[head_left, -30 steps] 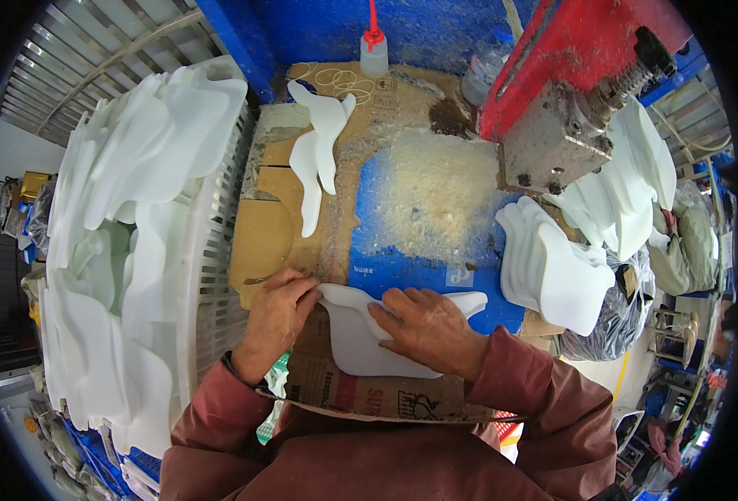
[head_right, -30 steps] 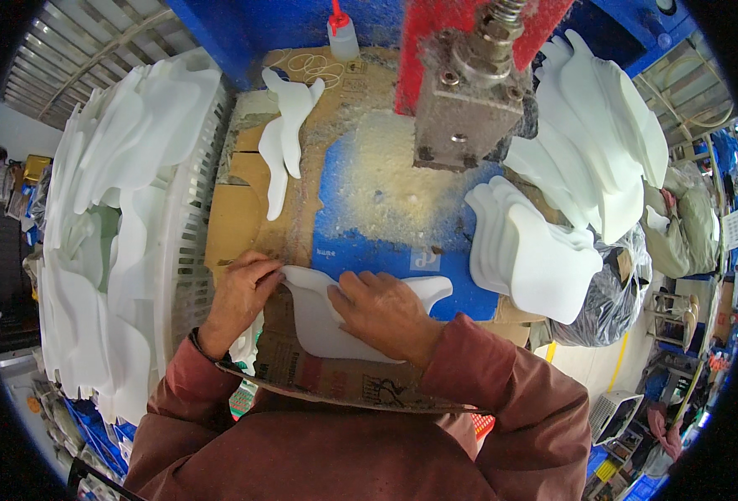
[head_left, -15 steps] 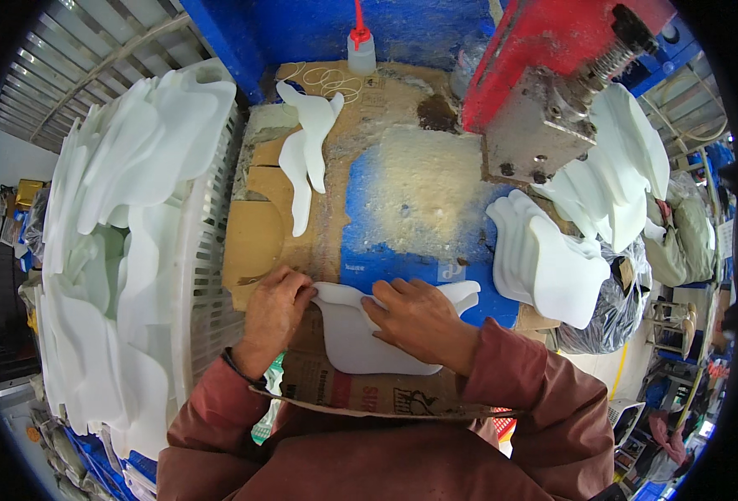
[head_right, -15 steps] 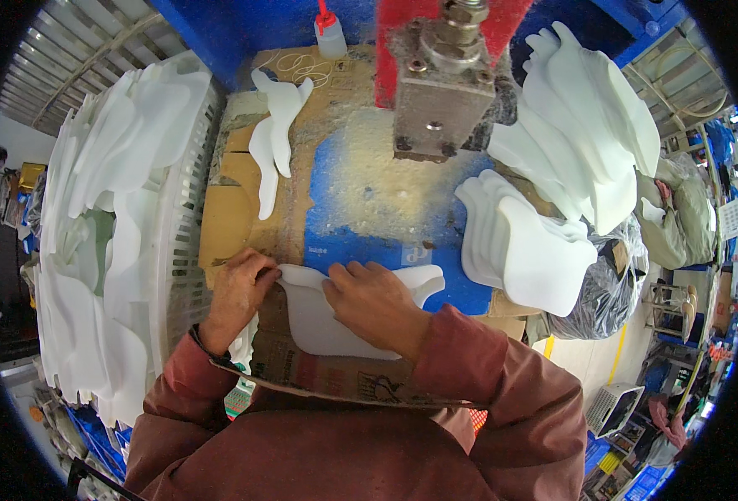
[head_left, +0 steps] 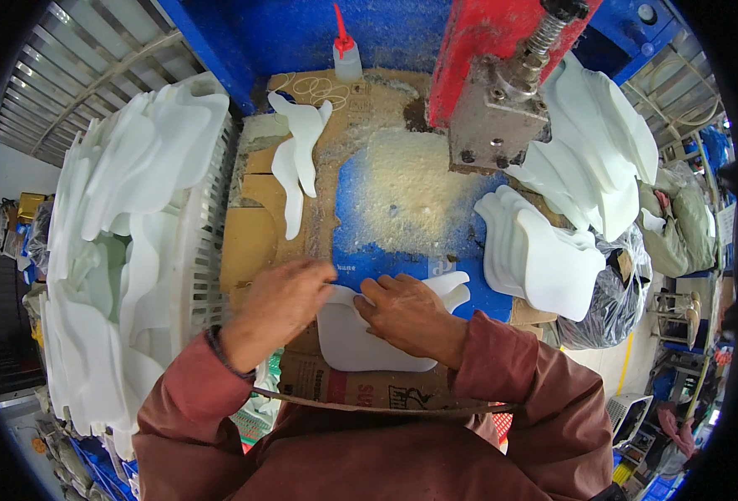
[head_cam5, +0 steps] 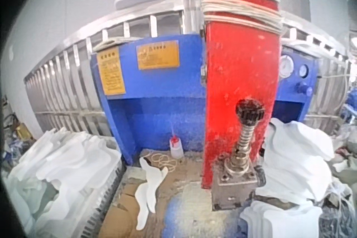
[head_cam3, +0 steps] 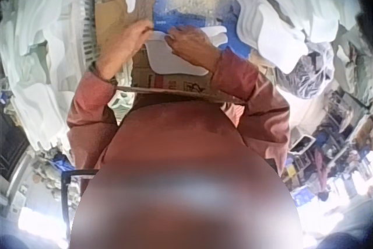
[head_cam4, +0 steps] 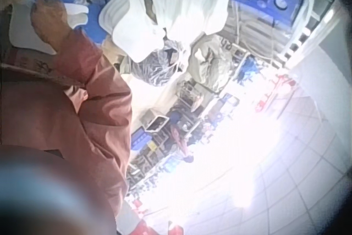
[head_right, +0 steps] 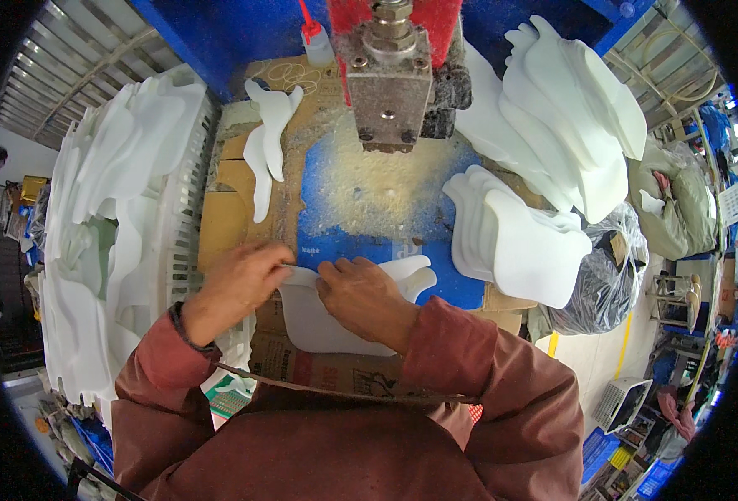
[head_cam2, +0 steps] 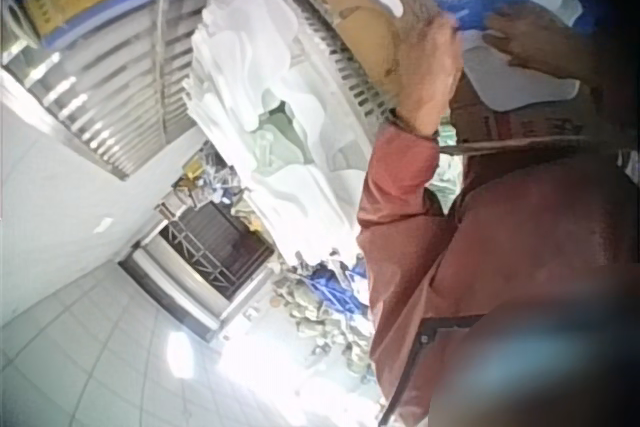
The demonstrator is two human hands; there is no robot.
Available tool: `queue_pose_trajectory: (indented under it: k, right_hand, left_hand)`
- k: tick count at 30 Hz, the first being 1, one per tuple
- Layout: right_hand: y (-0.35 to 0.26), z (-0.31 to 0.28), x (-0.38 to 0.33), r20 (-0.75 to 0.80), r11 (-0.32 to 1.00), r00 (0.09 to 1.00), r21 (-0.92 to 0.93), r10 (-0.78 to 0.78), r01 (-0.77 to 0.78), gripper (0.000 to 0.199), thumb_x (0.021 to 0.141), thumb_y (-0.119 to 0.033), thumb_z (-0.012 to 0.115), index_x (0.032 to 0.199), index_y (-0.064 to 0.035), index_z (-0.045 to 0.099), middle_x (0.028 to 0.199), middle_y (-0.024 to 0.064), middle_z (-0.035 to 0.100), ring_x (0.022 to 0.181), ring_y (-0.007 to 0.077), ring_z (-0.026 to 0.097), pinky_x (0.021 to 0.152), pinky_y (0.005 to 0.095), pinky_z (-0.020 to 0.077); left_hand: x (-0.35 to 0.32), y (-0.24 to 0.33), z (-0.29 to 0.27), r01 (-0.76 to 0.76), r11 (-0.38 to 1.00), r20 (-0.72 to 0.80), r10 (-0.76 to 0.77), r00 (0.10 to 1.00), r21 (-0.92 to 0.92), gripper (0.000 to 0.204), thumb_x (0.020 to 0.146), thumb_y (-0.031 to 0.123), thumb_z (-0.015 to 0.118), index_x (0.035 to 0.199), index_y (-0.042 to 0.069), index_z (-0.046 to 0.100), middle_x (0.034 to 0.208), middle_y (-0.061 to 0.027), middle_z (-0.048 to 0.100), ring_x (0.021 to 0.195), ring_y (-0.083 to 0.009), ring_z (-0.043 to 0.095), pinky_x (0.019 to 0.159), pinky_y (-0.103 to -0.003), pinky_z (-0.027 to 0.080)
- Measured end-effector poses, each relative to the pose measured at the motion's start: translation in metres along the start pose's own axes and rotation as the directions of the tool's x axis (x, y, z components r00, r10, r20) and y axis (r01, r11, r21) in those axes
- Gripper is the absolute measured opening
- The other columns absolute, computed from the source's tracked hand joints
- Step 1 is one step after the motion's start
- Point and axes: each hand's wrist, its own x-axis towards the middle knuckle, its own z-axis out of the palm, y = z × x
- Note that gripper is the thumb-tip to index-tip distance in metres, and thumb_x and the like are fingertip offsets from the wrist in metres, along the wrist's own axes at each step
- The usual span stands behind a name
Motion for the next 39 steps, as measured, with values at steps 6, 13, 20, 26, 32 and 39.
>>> queue_pose_trajectory:
  k: [6, 13, 20, 26, 32, 39]
  right_hand:
    - [0.001, -0.015, -0.022, -0.076, 0.993, 0.995, 0.097, 0.069, -0.062, 0.043, 0.085, -0.03, 0.079, 0.122, -0.0097, 0.069, 0.104, 0.0082, 0.058, 0.094, 0.0258, 0.064, 0.079, 0.0386, 0.0521]
    - [0.011, -0.02, -0.092, -0.225, 0.775, 0.852, 0.567, 0.472, -0.279, 0.029, 0.089, -0.014, 0.076, 0.117, -0.008, 0.071, 0.097, 0.0126, 0.067, 0.081, 0.032, 0.068, 0.069, 0.0388, 0.0555]
    - [0.014, 0.003, -0.097, -0.317, 0.645, 0.693, 0.712, 0.647, -0.277, 0.021, 0.09, -0.006, 0.076, 0.111, -0.0044, 0.073, 0.091, 0.0115, 0.066, 0.074, 0.0265, 0.065, 0.064, 0.0348, 0.0516]
    - [0.021, 0.015, -0.089, -0.397, 0.727, 0.682, 0.622, 0.614, -0.292, 0.018, 0.089, -0.004, 0.077, 0.107, -0.0041, 0.074, 0.087, 0.0095, 0.063, 0.069, 0.0218, 0.062, 0.061, 0.0326, 0.0496]
    - [0.023, 0.021, -0.084, -0.408, 0.768, 0.691, 0.541, 0.597, -0.343, 0.016, 0.089, -0.009, 0.076, 0.105, -0.0083, 0.073, 0.092, 0.0106, 0.064, 0.076, 0.0328, 0.068, 0.065, 0.0406, 0.0555]
    - [0.023, 0.026, -0.077, -0.454, 0.833, 0.712, 0.421, 0.536, -0.359, 0.015, 0.089, -0.008, 0.074, 0.103, -0.0101, 0.071, 0.091, 0.0087, 0.063, 0.077, 0.0317, 0.068, 0.066, 0.0411, 0.0567]
  left_hand:
    - [0.013, -0.007, 0.034, 0.039, 0.998, 0.189, -0.03, 0.982, -0.044, 0.019, 0.091, 0.009, 0.072, 0.105, 0.003, 0.061, 0.095, -0.0187, 0.069, 0.09, -0.042, 0.068, 0.073, -0.05, 0.052]
    - [-0.001, -0.004, 0.048, 0.06, 0.993, 0.061, -0.054, 0.997, -0.105, 0.02, 0.092, 0.01, 0.073, 0.108, 0.005, 0.062, 0.095, -0.0181, 0.069, 0.087, -0.04, 0.069, 0.074, -0.048, 0.053]
    - [-0.007, -0.005, 0.055, 0.075, 0.994, 0.011, -0.074, 0.997, -0.08, 0.017, 0.091, 0.01, 0.074, 0.105, 0.005, 0.066, 0.095, -0.0155, 0.069, 0.085, -0.0353, 0.071, 0.071, -0.043, 0.056]
    - [-0.009, -0.009, 0.059, 0.059, 0.996, -0.003, -0.06, 0.998, -0.069, 0.016, 0.091, 0.009, 0.074, 0.104, 0.004, 0.065, 0.094, -0.0146, 0.069, 0.082, -0.0348, 0.071, 0.07, -0.042, 0.057]
    - [-0.008, -0.009, 0.058, 0.038, 0.998, -0.021, -0.039, 0.999, -0.057, 0.016, 0.09, 0.009, 0.074, 0.101, 0.004, 0.064, 0.094, -0.015, 0.07, 0.082, -0.0353, 0.071, 0.07, -0.043, 0.057]
    - [-0.008, -0.006, 0.057, 0.059, 0.996, -0.017, -0.06, 0.998, -0.07, 0.015, 0.091, 0.011, 0.074, 0.1, 0.004, 0.064, 0.095, -0.0156, 0.07, 0.082, -0.0356, 0.071, 0.07, -0.045, 0.057]
